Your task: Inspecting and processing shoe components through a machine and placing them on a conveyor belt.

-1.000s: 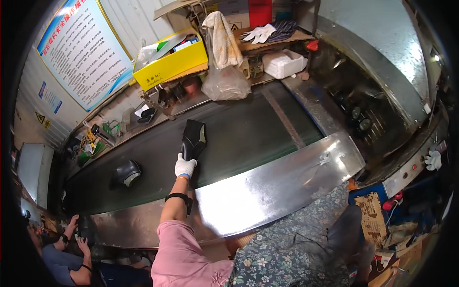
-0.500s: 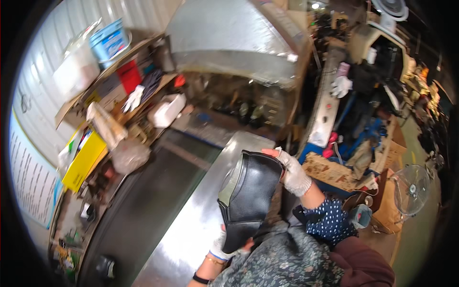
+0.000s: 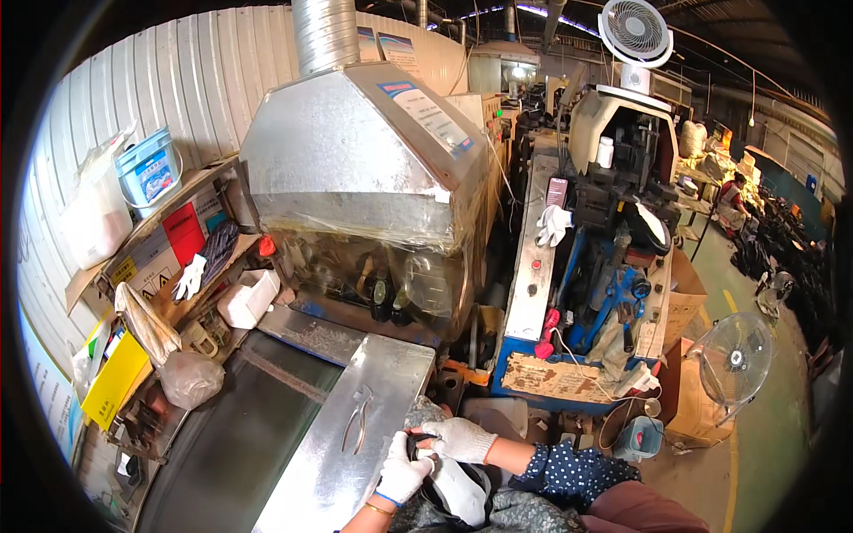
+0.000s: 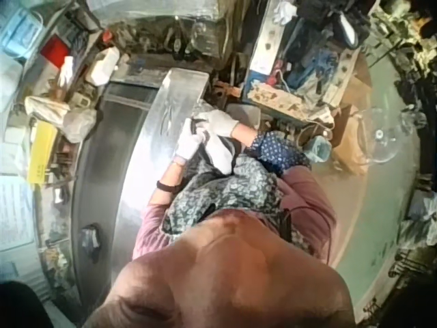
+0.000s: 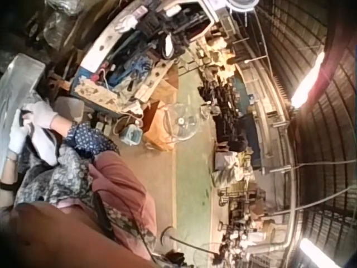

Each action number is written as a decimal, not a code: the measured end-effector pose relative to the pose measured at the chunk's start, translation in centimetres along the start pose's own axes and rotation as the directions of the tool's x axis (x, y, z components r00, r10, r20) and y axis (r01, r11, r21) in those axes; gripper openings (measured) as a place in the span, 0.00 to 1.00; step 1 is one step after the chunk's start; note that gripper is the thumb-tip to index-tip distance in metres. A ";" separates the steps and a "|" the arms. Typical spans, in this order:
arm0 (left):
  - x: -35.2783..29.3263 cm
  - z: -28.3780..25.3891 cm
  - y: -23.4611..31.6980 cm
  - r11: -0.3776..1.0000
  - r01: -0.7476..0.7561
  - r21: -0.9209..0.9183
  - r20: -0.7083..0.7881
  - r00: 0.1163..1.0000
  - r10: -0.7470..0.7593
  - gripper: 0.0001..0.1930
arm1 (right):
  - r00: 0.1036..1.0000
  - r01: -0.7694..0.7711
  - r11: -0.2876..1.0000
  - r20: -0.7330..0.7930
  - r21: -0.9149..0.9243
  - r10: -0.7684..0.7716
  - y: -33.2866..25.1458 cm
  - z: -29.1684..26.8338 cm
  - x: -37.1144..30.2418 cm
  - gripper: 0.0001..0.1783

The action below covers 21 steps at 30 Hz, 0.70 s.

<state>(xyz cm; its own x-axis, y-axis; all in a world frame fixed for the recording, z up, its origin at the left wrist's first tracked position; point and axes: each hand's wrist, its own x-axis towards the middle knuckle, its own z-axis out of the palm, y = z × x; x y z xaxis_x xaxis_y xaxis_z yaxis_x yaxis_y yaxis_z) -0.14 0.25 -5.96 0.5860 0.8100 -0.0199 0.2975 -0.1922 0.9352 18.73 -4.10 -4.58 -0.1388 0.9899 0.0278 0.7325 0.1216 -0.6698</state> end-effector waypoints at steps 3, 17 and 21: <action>0.8 -0.5 -0.5 0.993 0.036 0.113 -0.042 0.999 -0.031 0.32 | 0.986 -0.076 0.912 -0.107 0.403 0.129 -1.2 0.8 -1.6 0.25; 2.4 0.4 -2.6 0.854 0.285 -0.434 0.177 0.957 -0.230 0.21 | 0.680 -0.703 0.499 0.272 0.507 0.680 4.2 8.3 -6.6 0.40; 3.6 1.1 -2.1 0.915 0.256 -0.313 0.125 0.966 -0.228 0.21 | 0.902 -0.422 0.885 -0.187 -0.195 0.389 1.6 7.1 -5.6 0.25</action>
<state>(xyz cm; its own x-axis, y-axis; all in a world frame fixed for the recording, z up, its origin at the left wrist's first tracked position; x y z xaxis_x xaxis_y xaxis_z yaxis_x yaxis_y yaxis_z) 2.17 2.95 -8.41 0.5927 0.7564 -0.2765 0.1864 0.2051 0.9608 15.96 -9.93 -11.04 0.2843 0.9539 -0.0965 0.8369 -0.2961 -0.4604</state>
